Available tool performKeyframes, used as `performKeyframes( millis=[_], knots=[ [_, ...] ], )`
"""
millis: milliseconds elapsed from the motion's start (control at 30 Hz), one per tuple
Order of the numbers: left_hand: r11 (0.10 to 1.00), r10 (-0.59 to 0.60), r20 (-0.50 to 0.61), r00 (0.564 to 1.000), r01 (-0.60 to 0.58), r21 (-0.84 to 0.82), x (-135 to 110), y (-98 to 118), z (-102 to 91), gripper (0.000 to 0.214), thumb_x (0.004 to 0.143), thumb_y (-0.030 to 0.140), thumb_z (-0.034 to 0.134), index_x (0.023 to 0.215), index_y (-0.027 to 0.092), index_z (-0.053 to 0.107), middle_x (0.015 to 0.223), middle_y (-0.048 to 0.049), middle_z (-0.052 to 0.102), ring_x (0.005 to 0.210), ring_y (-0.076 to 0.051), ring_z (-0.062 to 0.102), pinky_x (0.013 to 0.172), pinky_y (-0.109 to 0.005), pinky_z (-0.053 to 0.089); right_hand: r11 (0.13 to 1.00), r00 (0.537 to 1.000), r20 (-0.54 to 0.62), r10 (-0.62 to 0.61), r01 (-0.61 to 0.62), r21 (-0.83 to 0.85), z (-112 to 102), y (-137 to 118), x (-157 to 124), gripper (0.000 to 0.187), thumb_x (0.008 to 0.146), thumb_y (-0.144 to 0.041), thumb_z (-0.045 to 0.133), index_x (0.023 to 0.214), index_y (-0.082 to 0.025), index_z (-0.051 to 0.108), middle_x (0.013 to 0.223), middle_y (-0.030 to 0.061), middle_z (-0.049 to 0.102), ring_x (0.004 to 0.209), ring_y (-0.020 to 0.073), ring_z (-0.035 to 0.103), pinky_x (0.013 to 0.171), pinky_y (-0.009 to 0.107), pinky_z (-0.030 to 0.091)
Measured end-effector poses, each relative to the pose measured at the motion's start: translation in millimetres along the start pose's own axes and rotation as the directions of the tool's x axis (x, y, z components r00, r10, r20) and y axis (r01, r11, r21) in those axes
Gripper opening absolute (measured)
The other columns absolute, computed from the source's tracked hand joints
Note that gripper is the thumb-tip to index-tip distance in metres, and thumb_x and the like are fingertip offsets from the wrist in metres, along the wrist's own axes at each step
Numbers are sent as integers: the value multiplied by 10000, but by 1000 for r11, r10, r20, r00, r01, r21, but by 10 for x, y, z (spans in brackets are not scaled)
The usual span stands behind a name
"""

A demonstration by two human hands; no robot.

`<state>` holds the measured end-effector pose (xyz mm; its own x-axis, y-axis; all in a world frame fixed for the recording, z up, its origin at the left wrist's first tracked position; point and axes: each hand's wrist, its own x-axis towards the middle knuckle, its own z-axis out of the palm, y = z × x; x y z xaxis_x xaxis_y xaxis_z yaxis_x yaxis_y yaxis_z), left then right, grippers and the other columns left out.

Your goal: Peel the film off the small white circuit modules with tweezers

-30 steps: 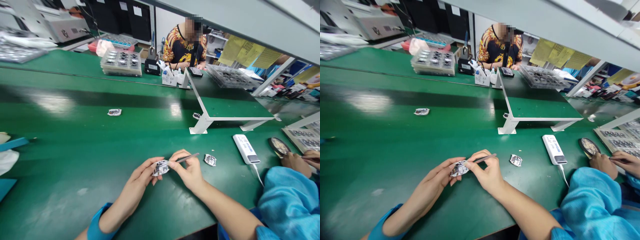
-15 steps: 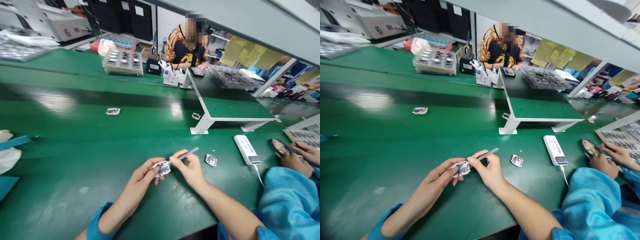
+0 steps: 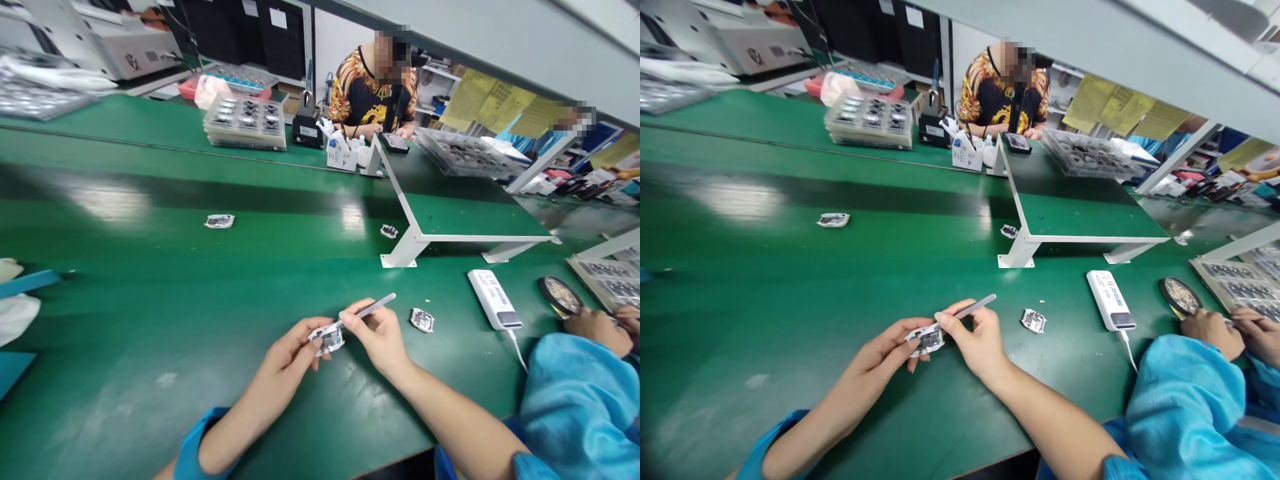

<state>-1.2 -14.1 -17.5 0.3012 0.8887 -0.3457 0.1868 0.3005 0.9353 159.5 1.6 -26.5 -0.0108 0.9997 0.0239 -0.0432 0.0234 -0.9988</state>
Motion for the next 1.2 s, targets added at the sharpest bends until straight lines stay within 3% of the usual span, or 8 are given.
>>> performKeyframes(
  millis=[1200],
  knots=[
    [996,21,19,1000,-22,86,-4,-47,-18,486,814,484,403,1120,117,498,822,-27,579,679,-51,503,646,-144,437,997,1000,3,-11,12,-82,-28,-16,0,203,752,-339,703,737,-144,648,689,20,651,651,131,589,644,245,464]
  ],
)
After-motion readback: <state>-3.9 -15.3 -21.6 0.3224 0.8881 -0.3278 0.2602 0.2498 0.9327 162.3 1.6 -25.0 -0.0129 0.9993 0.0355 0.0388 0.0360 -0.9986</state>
